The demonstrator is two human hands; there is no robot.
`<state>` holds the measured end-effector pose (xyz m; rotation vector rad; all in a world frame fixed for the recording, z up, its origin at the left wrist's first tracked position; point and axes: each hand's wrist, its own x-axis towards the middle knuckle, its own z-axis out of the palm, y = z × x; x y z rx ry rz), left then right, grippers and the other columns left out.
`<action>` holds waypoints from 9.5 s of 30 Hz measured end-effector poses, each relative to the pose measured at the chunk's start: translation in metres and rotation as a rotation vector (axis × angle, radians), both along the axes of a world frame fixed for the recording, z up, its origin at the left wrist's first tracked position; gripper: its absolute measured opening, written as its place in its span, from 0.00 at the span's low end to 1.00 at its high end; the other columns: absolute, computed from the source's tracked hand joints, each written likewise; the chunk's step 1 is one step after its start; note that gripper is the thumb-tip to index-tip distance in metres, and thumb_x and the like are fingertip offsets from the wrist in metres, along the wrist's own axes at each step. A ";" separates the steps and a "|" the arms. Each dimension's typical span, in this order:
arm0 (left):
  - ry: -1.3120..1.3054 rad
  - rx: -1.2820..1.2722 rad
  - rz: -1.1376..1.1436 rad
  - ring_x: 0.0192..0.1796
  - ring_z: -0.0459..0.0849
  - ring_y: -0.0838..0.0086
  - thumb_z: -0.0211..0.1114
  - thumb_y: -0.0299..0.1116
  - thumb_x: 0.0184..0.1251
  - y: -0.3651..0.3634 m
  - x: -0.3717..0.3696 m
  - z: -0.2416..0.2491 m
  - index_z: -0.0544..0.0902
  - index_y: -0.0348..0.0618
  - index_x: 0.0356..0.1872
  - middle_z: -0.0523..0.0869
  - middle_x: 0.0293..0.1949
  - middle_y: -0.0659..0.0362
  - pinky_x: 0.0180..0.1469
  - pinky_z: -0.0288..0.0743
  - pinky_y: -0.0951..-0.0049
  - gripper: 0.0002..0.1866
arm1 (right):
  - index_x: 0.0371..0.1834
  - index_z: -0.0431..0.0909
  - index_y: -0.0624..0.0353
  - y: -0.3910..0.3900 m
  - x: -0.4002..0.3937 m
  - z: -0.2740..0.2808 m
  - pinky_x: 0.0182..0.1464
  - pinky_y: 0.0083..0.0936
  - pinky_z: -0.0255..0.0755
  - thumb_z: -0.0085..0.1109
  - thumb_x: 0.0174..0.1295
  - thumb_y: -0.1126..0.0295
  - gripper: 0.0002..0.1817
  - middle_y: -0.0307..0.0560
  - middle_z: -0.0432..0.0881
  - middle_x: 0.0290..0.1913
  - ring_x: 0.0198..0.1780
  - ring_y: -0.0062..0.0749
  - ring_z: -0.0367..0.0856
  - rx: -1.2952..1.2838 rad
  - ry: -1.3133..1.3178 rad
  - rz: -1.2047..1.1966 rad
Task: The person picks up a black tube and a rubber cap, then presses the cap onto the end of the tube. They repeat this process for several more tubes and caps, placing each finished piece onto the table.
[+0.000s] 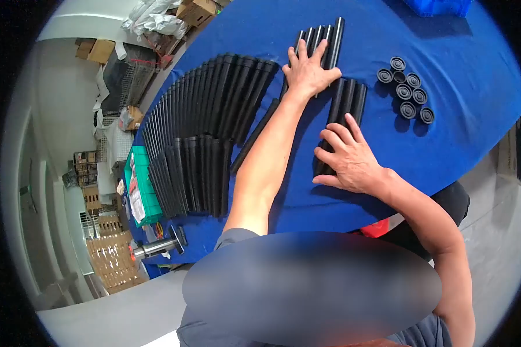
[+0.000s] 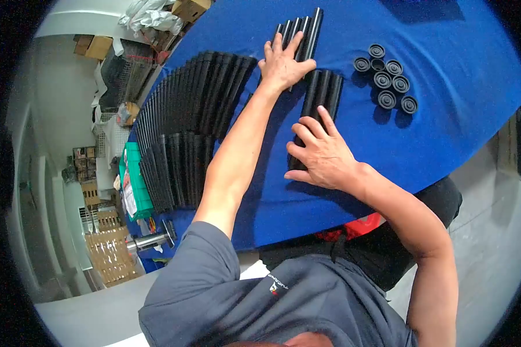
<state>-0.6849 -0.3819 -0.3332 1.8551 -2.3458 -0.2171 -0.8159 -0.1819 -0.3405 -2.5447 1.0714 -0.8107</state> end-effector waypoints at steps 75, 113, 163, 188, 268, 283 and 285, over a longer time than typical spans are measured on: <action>-0.241 -0.461 0.212 0.56 0.83 0.54 0.67 0.23 0.70 0.275 0.234 -0.011 0.84 0.36 0.62 0.84 0.55 0.49 0.59 0.80 0.58 0.19 | 0.82 0.65 0.49 0.023 -0.009 0.006 0.83 0.66 0.39 0.54 0.71 0.34 0.43 0.55 0.53 0.85 0.87 0.55 0.41 0.067 0.292 -0.032; 0.200 -0.268 -0.439 0.80 0.61 0.37 0.82 0.59 0.43 0.151 0.108 -0.017 0.80 0.59 0.72 0.64 0.78 0.36 0.79 0.61 0.44 0.48 | 0.78 0.69 0.40 -0.031 -0.025 -0.013 0.76 0.79 0.50 0.69 0.65 0.52 0.37 0.62 0.58 0.81 0.84 0.60 0.51 -0.067 0.193 -0.165; 0.492 -0.391 0.140 0.64 0.84 0.48 0.57 0.37 0.81 0.163 0.125 -0.038 0.86 0.34 0.59 0.88 0.57 0.42 0.68 0.75 0.54 0.19 | 0.40 0.76 0.62 0.016 -0.023 0.043 0.37 0.39 0.83 0.63 0.57 0.73 0.10 0.52 0.77 0.37 0.38 0.48 0.84 -0.002 -0.108 -0.102; 0.406 -0.494 0.195 0.54 0.88 0.55 0.69 0.31 0.70 0.165 0.120 -0.033 0.90 0.41 0.53 0.91 0.50 0.50 0.59 0.80 0.59 0.14 | 0.32 0.74 0.59 0.077 0.019 -0.003 0.28 0.39 0.81 0.59 0.58 0.65 0.09 0.45 0.78 0.31 0.33 0.39 0.87 -0.152 -0.094 0.525; 0.900 0.628 0.216 0.41 0.82 0.75 0.74 0.53 0.68 0.349 0.154 0.045 0.84 0.31 0.56 0.84 0.39 0.60 0.45 0.75 0.76 0.31 | 0.59 0.83 0.63 0.059 0.020 0.009 0.47 0.32 0.78 0.70 0.63 0.70 0.21 0.46 0.89 0.39 0.40 0.28 0.84 1.279 -0.546 0.529; 1.857 0.321 0.556 0.59 0.85 0.59 0.68 0.38 0.77 0.377 0.107 0.032 0.77 0.45 0.60 0.86 0.59 0.48 0.61 0.82 0.52 0.18 | 0.63 0.80 0.64 0.063 0.022 0.024 0.48 0.38 0.79 0.68 0.66 0.65 0.24 0.59 0.88 0.39 0.41 0.43 0.89 1.074 -0.471 0.530; 1.598 0.581 0.655 0.51 0.89 0.64 0.67 0.39 0.78 0.384 0.115 0.029 0.80 0.39 0.53 0.89 0.51 0.48 0.47 0.86 0.63 0.15 | 0.61 0.80 0.65 0.065 0.022 0.023 0.45 0.38 0.78 0.68 0.66 0.66 0.23 0.59 0.87 0.38 0.39 0.41 0.88 1.072 -0.523 0.466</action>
